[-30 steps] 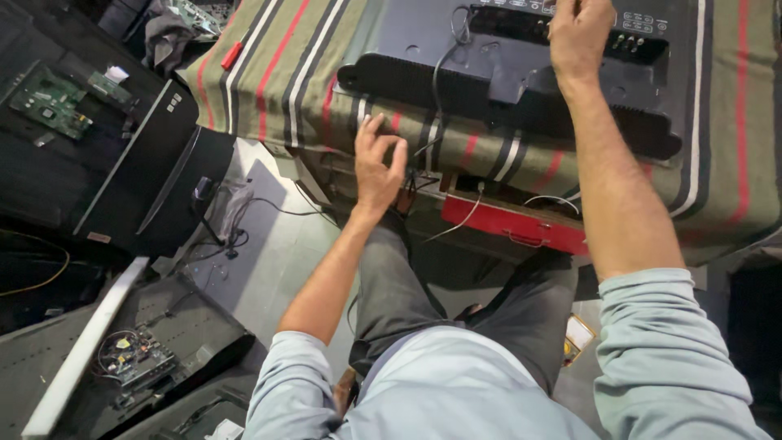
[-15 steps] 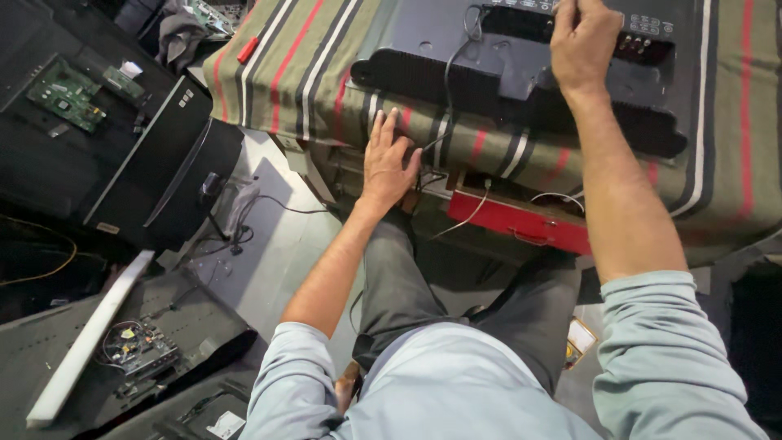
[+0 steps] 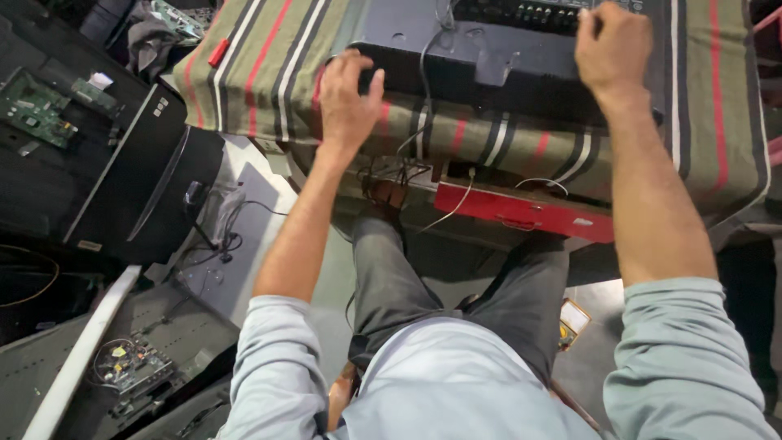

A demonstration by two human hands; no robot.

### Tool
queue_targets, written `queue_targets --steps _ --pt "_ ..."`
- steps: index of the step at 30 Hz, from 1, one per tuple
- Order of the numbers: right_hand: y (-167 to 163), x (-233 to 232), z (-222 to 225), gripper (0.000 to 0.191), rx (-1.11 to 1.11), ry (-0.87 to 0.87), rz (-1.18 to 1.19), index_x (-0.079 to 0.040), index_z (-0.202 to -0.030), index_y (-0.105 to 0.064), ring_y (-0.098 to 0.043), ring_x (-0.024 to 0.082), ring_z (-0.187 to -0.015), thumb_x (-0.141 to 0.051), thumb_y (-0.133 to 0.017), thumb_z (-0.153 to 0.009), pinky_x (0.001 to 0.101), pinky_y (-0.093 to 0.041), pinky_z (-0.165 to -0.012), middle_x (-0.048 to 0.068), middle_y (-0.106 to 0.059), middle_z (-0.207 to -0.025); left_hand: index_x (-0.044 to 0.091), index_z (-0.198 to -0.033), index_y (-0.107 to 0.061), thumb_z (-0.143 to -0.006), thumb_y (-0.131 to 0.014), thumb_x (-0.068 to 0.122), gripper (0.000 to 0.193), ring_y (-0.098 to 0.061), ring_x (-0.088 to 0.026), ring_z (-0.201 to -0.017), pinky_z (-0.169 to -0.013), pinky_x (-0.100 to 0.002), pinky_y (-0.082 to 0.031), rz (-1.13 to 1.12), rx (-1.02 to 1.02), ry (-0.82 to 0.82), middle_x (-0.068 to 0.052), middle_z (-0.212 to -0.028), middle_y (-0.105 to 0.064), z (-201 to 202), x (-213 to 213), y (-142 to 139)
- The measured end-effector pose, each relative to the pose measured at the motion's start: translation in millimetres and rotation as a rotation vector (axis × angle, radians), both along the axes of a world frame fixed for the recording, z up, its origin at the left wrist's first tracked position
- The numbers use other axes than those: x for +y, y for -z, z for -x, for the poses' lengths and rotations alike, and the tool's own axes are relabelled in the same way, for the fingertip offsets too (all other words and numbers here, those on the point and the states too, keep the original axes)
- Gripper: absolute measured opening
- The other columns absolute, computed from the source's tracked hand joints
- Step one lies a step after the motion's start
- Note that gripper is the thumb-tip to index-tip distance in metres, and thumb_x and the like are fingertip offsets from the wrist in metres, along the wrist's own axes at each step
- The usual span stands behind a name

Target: The person flips a television over on a padded work table, inspects its screen and back panel, then uses a screwdriver to unscrew the back cover of the television.

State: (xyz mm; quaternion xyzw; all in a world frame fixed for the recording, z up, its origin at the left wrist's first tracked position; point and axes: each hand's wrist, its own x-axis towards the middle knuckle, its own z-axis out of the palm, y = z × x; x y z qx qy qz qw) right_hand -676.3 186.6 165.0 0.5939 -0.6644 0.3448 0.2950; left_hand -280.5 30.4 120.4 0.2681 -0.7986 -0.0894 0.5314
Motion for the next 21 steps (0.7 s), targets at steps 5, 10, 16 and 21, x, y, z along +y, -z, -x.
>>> queue_targets --steps 5,10,16,21 --pt "10.0 28.6 29.5 0.015 -0.303 0.019 -0.012 0.001 -0.094 -0.07 -0.071 0.036 -0.072 -0.01 -0.067 -0.103 0.0451 -0.052 -0.065 0.019 -0.069 -0.08 0.005 -0.117 -0.063 -0.099 -0.077 0.029 0.033 -0.058 -0.04 -0.117 -0.1 -0.049 -0.045 0.078 -0.069 -0.02 -0.018 -0.122 -0.061 23.5 -34.8 -21.8" --pt "8.1 33.3 18.5 0.013 -0.126 0.051 0.015 0.001 -0.094 -0.072 -0.07 0.038 -0.073 -0.007 -0.071 -0.104 0.045 -0.051 -0.064 0.019 -0.07 -0.081 0.009 -0.121 -0.064 -0.106 -0.073 0.044 0.039 -0.058 -0.036 -0.125 -0.107 -0.048 -0.047 -0.097 -0.282 0.027 -0.013 -0.126 -0.062 58.5 -63.9 -31.8" --pt "9.1 37.4 13.7 0.018 -0.334 -0.013 0.155 0.002 -0.093 -0.067 -0.072 0.031 -0.069 -0.01 -0.065 -0.106 0.0442 -0.051 -0.064 0.015 -0.069 -0.076 0.008 -0.124 -0.066 -0.098 -0.072 0.055 0.053 -0.052 -0.043 -0.127 -0.098 -0.054 -0.044 0.091 -0.425 -0.02 -0.018 -0.133 -0.06 87.2 -79.6 -38.9" --pt "24.3 33.9 41.9 0.035 -0.537 0.202 0.326 0.003 -0.085 -0.059 -0.062 0.033 -0.063 -0.024 -0.065 -0.106 0.0469 -0.045 -0.06 0.019 -0.063 -0.069 0.006 -0.141 -0.057 -0.1 -0.069 0.059 0.068 -0.047 -0.045 -0.134 -0.105 -0.055 -0.04 -0.139 -0.52 0.094 -0.021 -0.145 -0.055 94.8 -98.6 -40.2"
